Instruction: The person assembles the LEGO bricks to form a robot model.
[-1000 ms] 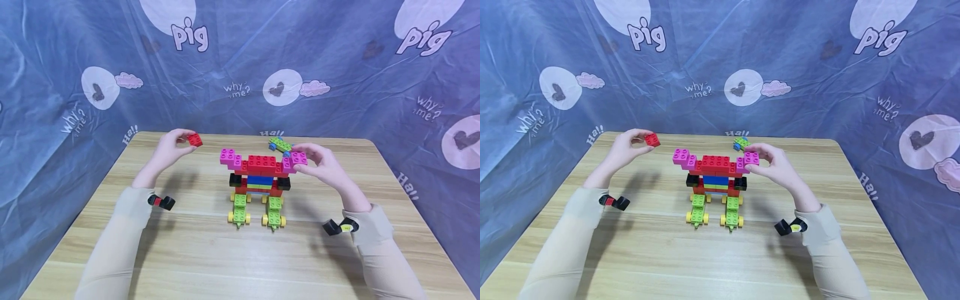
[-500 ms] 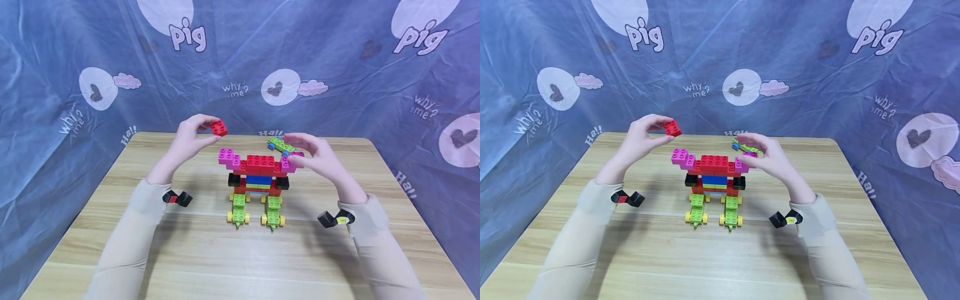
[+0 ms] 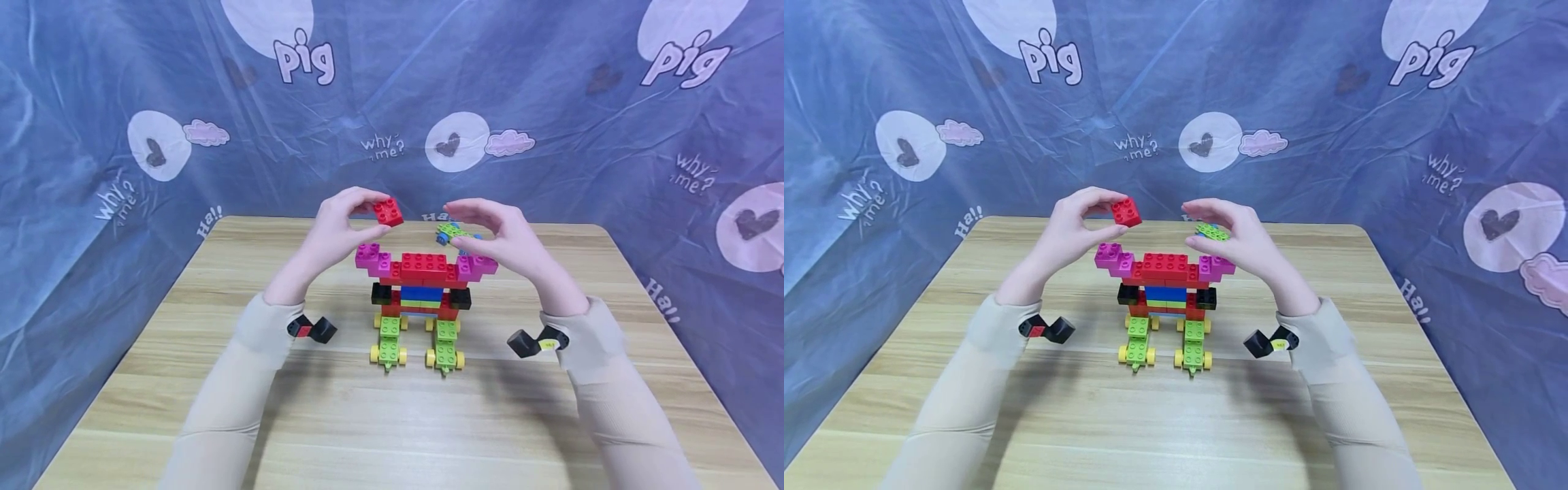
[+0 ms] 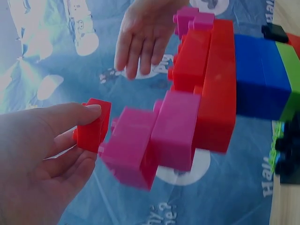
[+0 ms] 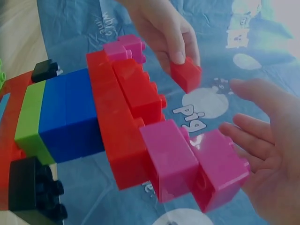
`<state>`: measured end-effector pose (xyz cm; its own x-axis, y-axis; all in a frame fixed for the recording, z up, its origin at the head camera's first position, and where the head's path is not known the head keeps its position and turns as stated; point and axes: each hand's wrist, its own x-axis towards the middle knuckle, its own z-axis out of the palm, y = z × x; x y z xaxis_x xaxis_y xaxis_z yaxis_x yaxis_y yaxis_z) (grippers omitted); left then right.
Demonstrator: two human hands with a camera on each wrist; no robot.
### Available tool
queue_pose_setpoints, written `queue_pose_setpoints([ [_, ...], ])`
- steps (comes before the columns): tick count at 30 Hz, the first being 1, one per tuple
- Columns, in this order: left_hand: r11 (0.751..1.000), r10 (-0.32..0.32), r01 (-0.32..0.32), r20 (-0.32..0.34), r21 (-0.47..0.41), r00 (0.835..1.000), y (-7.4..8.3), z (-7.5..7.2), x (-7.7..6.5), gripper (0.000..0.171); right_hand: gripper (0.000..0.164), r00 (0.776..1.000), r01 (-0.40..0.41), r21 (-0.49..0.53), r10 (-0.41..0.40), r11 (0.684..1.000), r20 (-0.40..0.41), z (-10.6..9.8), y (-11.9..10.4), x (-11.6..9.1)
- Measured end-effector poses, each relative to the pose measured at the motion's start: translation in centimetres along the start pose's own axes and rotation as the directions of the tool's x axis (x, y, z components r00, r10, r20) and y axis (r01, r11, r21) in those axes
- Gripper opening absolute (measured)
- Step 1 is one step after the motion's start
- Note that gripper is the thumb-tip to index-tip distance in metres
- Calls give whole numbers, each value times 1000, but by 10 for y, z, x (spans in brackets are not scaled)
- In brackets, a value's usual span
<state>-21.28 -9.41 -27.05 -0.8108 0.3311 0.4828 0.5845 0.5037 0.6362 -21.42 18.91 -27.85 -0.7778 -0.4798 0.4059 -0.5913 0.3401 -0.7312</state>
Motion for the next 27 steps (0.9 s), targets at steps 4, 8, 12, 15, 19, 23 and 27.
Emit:
queue_pose_setpoints([
  [4,999,39,-39,11,-28,999,4,9,1,40,49,1000,-10,-4,10,1000,11,3,-3,6],
  [8,998,63,-62,37,-28,997,8,17,2,40,50,999,-14,3,13,1000,31,5,-6,8],
  [12,997,73,-72,62,-29,995,11,22,2,40,50,998,-12,-6,13,1000,59,6,-8,11],
  [15,998,60,-58,83,-35,995,14,25,1,40,48,997,-7,-27,9,1000,82,8,-8,13],
  [19,998,51,-45,107,-52,993,17,29,1,41,46,995,26,-40,-22,999,96,10,-8,16],
  [23,996,60,-52,110,-72,992,15,33,1,41,43,994,50,-45,-45,998,102,12,-8,17],
  [27,997,58,-50,128,-63,990,15,34,1,41,41,993,52,-73,-43,996,113,13,-8,17],
])
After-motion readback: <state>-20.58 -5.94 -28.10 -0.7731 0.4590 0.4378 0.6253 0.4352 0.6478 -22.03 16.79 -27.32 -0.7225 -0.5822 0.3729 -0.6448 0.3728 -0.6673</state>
